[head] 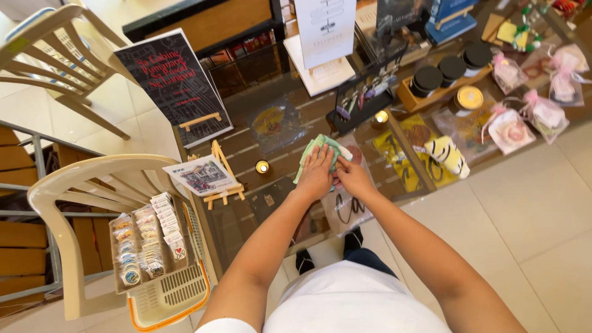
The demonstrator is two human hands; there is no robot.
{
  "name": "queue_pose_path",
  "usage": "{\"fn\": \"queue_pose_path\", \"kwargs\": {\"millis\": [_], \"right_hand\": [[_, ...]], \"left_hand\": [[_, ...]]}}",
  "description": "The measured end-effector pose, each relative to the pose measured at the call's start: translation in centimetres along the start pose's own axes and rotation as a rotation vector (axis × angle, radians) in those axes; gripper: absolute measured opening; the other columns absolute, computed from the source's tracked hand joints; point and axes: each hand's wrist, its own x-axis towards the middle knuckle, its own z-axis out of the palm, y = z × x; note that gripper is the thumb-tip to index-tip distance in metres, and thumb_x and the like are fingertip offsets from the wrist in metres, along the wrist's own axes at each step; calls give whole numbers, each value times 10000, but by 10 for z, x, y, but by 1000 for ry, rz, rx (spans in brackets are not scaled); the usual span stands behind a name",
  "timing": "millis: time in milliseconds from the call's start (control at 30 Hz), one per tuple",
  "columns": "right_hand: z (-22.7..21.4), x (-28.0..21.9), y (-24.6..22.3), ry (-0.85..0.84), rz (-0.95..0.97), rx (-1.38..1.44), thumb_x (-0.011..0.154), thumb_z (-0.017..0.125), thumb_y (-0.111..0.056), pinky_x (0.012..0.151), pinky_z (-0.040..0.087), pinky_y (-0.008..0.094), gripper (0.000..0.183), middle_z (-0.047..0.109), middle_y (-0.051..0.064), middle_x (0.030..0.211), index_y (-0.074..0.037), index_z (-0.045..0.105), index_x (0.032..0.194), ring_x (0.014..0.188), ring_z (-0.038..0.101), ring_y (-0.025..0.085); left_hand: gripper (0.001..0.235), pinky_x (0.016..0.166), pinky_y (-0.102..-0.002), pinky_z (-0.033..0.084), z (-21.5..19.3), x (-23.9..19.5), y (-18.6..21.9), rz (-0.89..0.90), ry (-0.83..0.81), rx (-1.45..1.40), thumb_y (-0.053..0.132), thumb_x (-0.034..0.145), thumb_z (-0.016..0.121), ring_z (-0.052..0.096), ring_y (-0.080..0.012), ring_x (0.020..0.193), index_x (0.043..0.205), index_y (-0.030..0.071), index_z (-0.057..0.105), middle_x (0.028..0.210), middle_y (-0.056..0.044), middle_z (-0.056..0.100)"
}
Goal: The person wipes a glass table surface with a green cloth. They move a small easel and a book aside to clean underneath them, then wipe the rest of the table area. Finally, they pick up a black tray containing small items and place it on the table.
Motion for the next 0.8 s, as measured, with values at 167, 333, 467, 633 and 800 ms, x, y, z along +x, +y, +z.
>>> {"fn": "queue_pose_path", "kwargs": {"millis": [167,333,467,633,800], "right_hand": [[-8,54,-10,-49,-44,-106,894,625,-295,839,591,412,494,786,114,1025,-261,649,1386,1002,738,292],[-13,79,-2,-109,-85,-104,894,620,-310,694,618,312,461,789,79,823,-281,664,1353,752,771,210],[-35,54,-1,-244,-59,97,951,566,-192,699,633,367,476,768,201,940,-142,562,1424,804,753,285],[-46,33,6,-407,19,361,998,520,-72,613,665,395,526,708,351,1039,71,406,1491,716,761,333],[-16,24,12,-387,122,583,979,508,-29,647,675,331,586,695,229,1130,90,324,1522,705,758,250]], "left_hand": [[793,1285,-523,71,-25,36,-4,-96,-24,-8,244,942,489,-24,-344,1584,1649,144,147,1732,-88,-2],[799,1285,-525,63,-35,55,-10,-128,-58,-1,280,920,503,-33,-314,1589,1646,227,173,1735,-13,5],[800,1273,-557,119,-33,39,5,-89,-63,27,206,886,512,15,-332,1587,1634,227,230,1733,-4,60],[788,1259,-582,161,-27,5,29,-90,-25,-16,149,863,531,68,-354,1581,1614,207,303,1722,-25,153],[691,1247,-591,136,0,-32,23,-202,133,-335,172,912,487,79,-384,1569,1593,182,367,1710,-62,204]]}}
